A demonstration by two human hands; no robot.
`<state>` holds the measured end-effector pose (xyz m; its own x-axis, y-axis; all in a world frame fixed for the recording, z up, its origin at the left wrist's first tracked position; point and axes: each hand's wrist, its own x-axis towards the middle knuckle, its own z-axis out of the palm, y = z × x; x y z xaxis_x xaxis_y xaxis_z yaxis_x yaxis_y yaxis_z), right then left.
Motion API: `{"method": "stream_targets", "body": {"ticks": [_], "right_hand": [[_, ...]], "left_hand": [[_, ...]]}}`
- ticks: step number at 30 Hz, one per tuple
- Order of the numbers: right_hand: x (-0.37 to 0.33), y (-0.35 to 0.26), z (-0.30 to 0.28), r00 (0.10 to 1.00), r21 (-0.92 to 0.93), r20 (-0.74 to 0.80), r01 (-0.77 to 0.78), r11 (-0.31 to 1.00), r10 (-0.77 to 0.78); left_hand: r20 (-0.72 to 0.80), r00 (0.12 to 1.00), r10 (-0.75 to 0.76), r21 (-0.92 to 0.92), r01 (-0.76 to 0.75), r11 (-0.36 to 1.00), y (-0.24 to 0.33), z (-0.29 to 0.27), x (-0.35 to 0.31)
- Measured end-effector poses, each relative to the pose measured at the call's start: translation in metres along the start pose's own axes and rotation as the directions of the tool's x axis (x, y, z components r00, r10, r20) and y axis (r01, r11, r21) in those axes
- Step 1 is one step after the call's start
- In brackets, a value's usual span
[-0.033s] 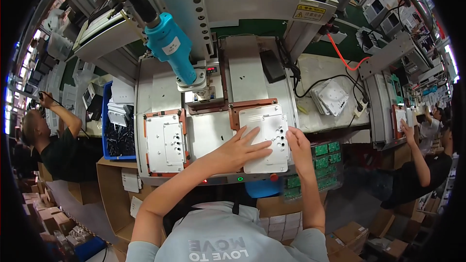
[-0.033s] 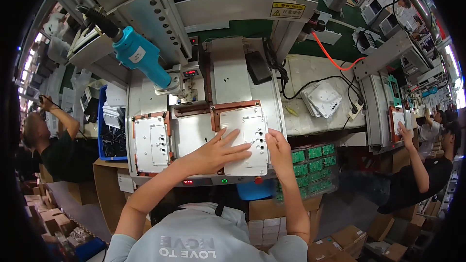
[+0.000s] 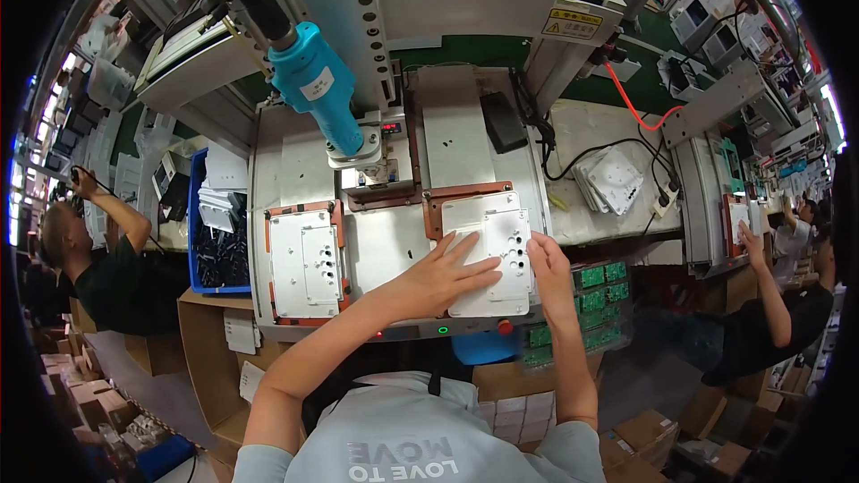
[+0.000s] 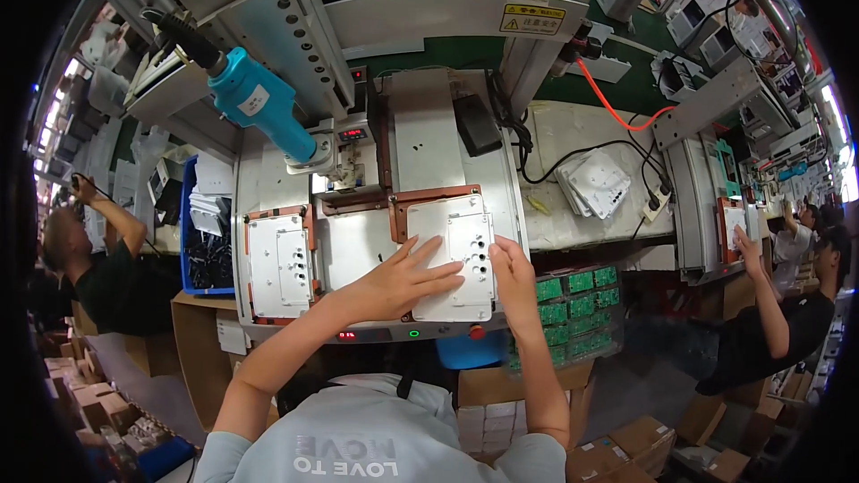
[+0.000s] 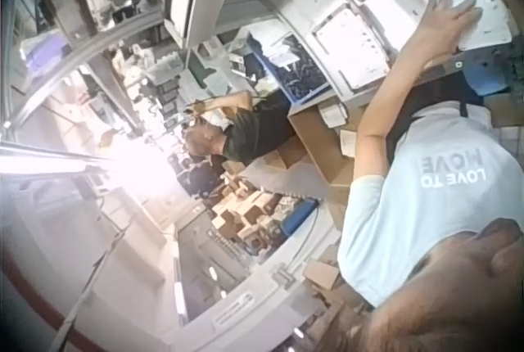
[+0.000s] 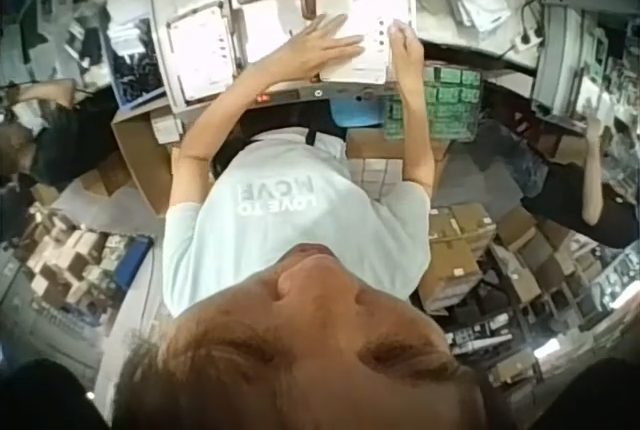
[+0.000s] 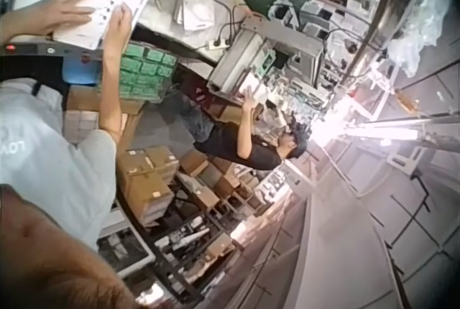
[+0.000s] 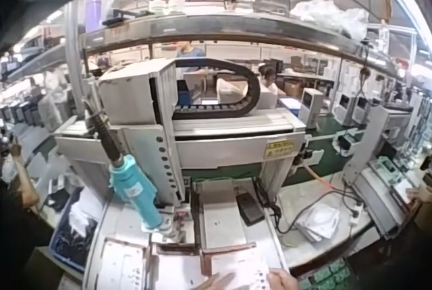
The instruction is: Assembling or processing small components by placing them onto a specialized machine template on a factory floor.
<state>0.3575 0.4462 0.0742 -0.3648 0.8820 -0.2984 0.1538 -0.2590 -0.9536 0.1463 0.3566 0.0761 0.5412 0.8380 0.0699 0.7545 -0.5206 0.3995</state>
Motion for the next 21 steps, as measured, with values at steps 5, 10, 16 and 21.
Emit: {"method": "stream_targets", "body": {"ticks": [5,10,16,21], "right_hand": [[0.017,0.035,0.010,0.998,0.045,-0.051,0.035,0.998,-0.033],[0.024,0.022,0.010,0.978,-0.307,-0.108,0.140,0.941,-0.180],[0.030,0.010,-0.002,0.892,-0.858,0.149,0.330,0.392,-0.426],[0.079,-0.005,-0.018,0.968,-0.534,0.066,0.239,0.811,-0.241]], "left_hand": [[-0.180,0.969,-0.170,-0.081,0.157,0.984,-0.001,0.030,-0.003],[-0.213,0.955,-0.207,0.005,0.213,0.977,-0.003,0.035,0.000],[-0.208,0.950,-0.233,-0.026,0.233,0.972,-0.001,0.032,0.004],[-0.154,0.948,-0.279,0.047,0.289,0.956,0.006,0.028,0.008]]}}
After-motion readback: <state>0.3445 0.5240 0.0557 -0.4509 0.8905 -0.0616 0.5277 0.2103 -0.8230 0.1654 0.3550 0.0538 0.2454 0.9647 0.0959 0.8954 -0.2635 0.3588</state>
